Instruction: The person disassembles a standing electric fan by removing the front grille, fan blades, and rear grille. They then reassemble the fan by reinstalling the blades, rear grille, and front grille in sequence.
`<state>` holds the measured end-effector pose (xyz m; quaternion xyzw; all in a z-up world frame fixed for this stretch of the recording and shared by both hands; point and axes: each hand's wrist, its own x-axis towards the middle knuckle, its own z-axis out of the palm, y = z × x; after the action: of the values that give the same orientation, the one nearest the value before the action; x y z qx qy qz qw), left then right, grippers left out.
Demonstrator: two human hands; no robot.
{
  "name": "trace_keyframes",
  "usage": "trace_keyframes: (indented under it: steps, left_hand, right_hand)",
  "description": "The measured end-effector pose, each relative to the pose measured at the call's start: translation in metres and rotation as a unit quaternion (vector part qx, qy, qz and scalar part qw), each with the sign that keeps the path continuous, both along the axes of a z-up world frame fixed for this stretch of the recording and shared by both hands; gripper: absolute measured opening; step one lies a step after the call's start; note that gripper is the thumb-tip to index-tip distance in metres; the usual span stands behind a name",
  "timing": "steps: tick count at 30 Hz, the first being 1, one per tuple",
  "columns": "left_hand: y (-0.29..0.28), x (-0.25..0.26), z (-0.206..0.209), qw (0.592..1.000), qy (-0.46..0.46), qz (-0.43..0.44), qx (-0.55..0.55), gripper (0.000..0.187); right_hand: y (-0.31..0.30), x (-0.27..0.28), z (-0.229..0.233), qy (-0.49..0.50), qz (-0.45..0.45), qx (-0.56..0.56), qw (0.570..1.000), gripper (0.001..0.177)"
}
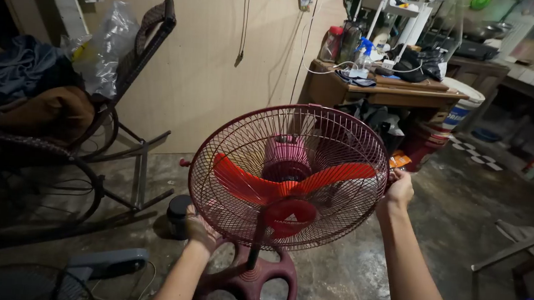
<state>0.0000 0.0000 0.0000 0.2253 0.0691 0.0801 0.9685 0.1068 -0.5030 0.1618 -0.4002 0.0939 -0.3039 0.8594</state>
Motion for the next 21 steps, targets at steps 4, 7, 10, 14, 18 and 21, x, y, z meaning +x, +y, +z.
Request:
trace_keyframes:
  steps: [4, 7, 10, 14, 18, 21]
  left_hand:
    - [-0.017, -0.043, 0.084, 0.984, 0.176, -0.013, -0.010, 0.071]
    - [-0.024, -0.058, 0.111, 0.982, 0.187, 0.001, -0.020, 0.070]
    - [-0.025, -0.056, 0.107, 0.991, 0.128, 0.014, -0.037, 0.070]
    - [-0.025, -0.049, 0.092, 0.993, 0.110, 0.008, -0.043, 0.069]
    - [-0.021, -0.047, 0.086, 0.994, 0.097, 0.002, -0.045, 0.069]
    - [-0.020, -0.047, 0.089, 0.993, 0.111, 0.000, -0.046, 0.070]
  right_hand:
    - [0.011, -0.010, 0.016, -0.001, 0.050, 0.043, 0.998, 0.012]
    - [0.023, -0.023, 0.023, 0.030, 0.049, 0.021, 0.998, 0.020]
    - [0.034, -0.036, 0.028, 0.041, -0.001, 0.001, 0.999, 0.021]
    - [0.045, -0.049, 0.040, 0.081, -0.058, -0.048, 0.994, 0.023]
    - [0.060, -0.065, 0.055, 0.108, -0.085, -0.068, 0.988, 0.023]
    - [0.069, -0.075, 0.064, 0.151, -0.119, -0.081, 0.978, 0.022]
